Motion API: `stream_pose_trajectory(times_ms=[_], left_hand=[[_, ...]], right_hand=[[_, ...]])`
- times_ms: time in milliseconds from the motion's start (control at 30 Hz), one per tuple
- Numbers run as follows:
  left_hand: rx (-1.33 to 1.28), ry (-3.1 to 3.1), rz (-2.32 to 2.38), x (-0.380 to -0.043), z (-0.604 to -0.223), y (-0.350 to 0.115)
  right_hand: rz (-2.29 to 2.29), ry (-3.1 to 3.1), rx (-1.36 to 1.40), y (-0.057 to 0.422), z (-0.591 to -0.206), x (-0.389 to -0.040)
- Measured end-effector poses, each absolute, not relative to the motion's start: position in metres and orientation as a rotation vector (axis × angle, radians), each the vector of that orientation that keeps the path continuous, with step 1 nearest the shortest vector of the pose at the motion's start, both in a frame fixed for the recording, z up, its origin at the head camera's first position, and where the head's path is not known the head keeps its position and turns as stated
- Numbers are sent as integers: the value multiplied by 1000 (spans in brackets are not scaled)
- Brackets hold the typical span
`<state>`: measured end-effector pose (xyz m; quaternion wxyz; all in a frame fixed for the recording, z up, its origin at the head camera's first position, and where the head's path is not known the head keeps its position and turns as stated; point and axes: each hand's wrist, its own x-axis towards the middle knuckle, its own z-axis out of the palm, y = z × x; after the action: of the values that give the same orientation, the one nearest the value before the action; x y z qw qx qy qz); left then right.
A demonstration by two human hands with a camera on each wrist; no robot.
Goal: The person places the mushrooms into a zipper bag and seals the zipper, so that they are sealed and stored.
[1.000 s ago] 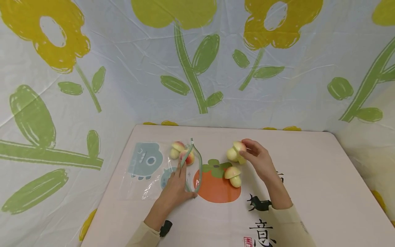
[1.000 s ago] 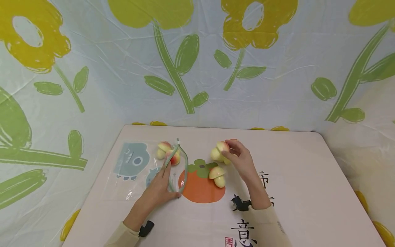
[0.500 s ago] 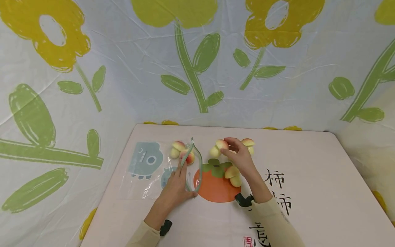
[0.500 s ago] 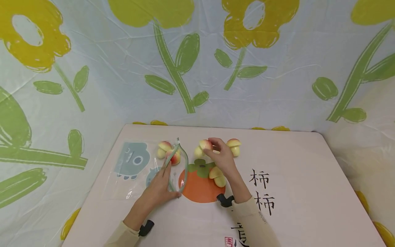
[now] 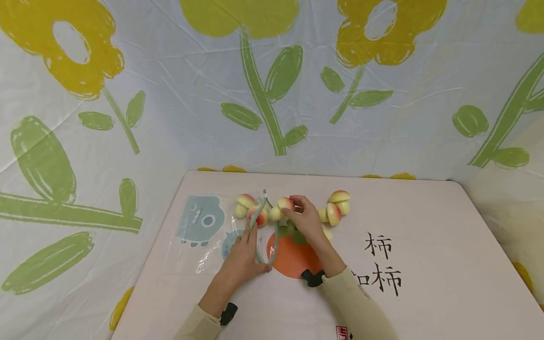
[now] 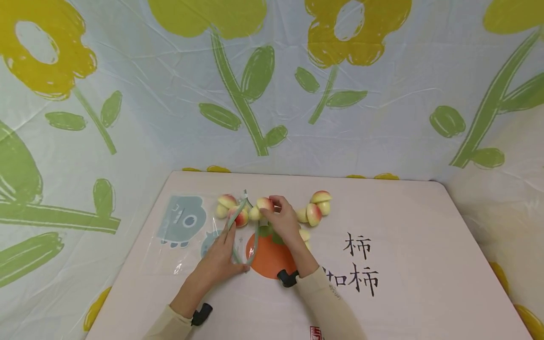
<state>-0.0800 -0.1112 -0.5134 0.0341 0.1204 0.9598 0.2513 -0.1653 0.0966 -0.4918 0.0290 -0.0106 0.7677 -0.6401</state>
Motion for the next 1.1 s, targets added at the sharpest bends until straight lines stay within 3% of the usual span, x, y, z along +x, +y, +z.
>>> stream_pose_trajectory(times_ms=[333, 1100], left_hand=[[380, 2960, 773, -80, -513, -111], [391, 2986, 746, -78, -513, -109]], right_hand=[[-2042, 2379, 107, 82, -509, -160], [-2134, 2427, 107, 64, -516, -155]])
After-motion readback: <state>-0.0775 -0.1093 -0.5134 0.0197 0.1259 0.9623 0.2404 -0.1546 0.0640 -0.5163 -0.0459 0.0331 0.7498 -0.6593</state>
